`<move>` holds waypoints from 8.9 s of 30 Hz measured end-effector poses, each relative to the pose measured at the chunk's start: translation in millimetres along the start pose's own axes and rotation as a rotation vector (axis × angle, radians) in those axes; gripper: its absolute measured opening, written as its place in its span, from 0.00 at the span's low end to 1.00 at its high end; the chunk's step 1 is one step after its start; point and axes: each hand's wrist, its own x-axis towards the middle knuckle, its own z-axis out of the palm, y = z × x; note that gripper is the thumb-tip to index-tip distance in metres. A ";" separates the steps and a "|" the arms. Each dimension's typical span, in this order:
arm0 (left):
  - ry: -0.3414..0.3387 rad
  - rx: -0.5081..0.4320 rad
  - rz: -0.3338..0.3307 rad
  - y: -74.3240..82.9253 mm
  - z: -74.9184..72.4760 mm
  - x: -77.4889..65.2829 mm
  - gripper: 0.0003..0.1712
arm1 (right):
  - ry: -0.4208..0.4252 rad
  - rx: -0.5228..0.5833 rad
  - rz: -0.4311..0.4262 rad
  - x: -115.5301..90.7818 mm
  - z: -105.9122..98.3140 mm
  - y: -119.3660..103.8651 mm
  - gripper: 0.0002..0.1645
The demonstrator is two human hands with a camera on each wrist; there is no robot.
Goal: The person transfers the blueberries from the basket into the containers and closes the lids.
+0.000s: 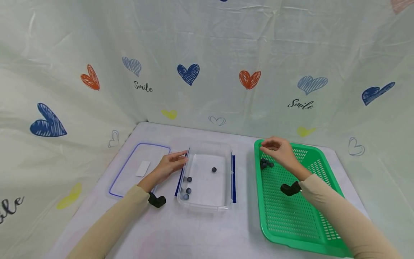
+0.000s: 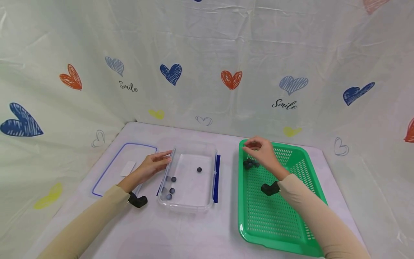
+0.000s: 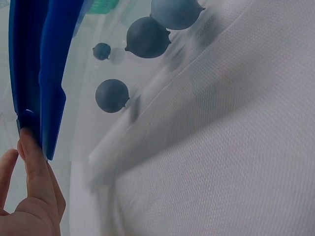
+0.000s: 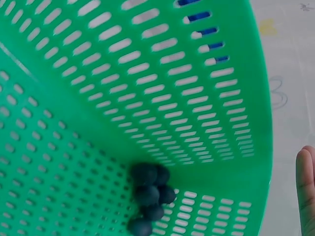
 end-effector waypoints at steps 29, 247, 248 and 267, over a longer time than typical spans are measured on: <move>0.002 -0.007 -0.008 3.5 2.4 -0.6 0.32 | 0.059 -0.151 0.021 -30.6 -15.6 45.5 0.11; 0.021 -0.012 0.020 -2.1 0.3 -0.6 0.30 | -0.340 0.113 -0.157 19.3 97.1 -52.0 0.08; 0.021 -0.014 0.022 -2.0 0.5 -0.4 0.31 | -0.335 0.115 -0.151 19.4 96.0 -51.8 0.08; 0.011 -0.024 0.019 -2.1 0.3 -0.9 0.31 | -0.216 0.150 -0.079 16.0 63.4 -43.5 0.09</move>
